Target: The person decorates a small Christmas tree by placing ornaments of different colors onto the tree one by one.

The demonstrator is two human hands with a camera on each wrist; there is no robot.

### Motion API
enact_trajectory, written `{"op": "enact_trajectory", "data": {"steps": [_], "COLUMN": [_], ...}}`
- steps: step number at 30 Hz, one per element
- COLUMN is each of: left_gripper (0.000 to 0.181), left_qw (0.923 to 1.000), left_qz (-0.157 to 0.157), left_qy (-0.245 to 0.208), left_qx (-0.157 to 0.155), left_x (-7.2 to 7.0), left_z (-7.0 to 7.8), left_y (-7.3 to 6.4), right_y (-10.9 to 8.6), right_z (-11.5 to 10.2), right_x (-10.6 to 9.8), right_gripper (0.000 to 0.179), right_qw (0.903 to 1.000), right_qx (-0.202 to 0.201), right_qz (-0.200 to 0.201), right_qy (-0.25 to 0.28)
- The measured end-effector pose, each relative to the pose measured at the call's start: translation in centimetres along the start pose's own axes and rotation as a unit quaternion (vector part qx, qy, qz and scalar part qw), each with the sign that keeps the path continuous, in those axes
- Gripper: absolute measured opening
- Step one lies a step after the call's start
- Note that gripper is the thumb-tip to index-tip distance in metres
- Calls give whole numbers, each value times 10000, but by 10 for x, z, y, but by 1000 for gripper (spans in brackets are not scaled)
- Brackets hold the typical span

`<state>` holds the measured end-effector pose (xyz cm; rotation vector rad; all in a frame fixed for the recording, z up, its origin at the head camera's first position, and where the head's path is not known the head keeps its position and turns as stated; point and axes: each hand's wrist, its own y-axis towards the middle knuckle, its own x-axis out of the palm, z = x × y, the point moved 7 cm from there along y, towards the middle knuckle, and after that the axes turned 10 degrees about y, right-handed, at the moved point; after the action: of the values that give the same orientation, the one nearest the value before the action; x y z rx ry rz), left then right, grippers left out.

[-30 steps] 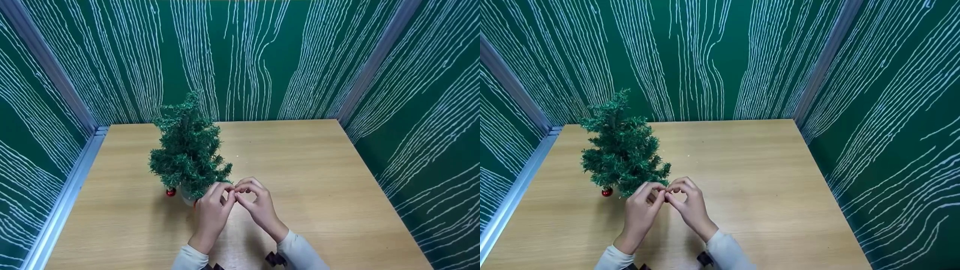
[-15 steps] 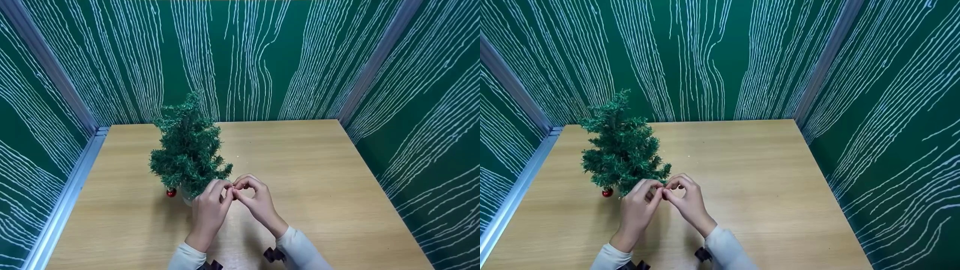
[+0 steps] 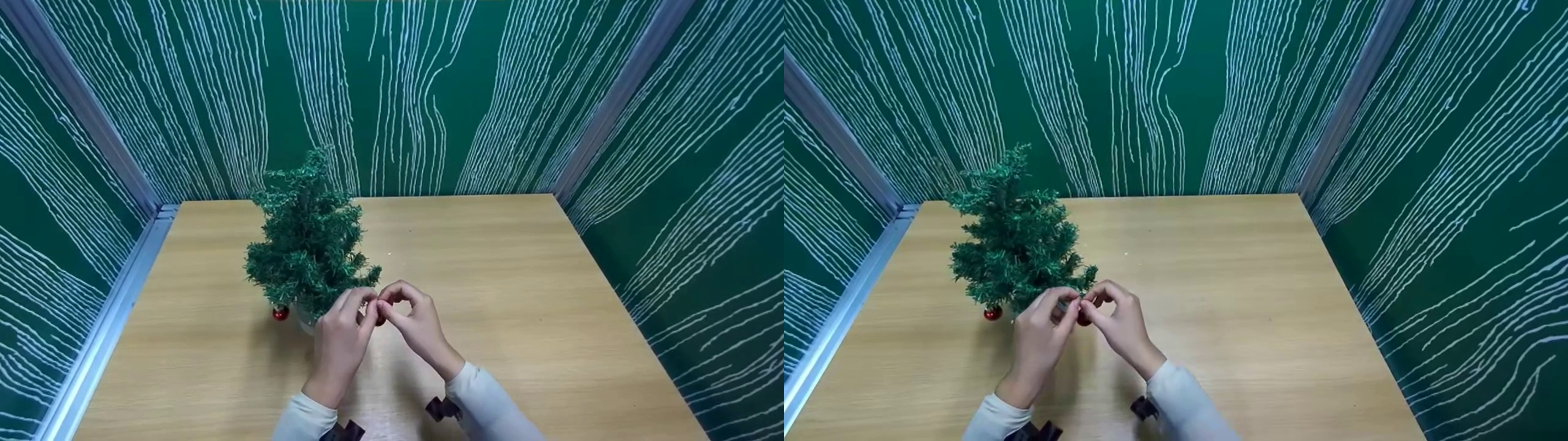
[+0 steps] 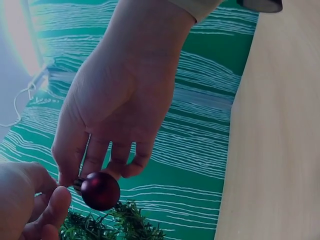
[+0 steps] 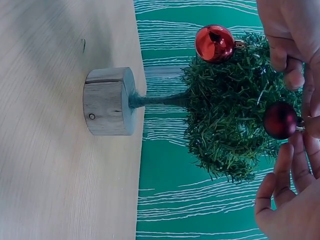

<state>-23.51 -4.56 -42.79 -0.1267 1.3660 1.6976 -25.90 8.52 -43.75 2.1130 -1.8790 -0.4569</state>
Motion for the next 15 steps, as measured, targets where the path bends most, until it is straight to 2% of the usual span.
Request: {"op": "enact_trajectory", "data": {"steps": [4, 15], "left_gripper": [10, 9], "left_qw": [10000, 9993], "left_qz": [47, 167], "left_qy": [-7, 324], "left_qx": [30, 110], "left_x": [-2, -6], "left_z": [1, 3], "left_y": [2, 10], "right_y": [2, 9], "right_z": [-2, -2], "right_x": [1, 4], "right_gripper": [4, 5], "right_qw": [9999, 9998], "right_qx": [37, 80], "right_qz": [5, 35], "right_qy": [-118, -180]}}
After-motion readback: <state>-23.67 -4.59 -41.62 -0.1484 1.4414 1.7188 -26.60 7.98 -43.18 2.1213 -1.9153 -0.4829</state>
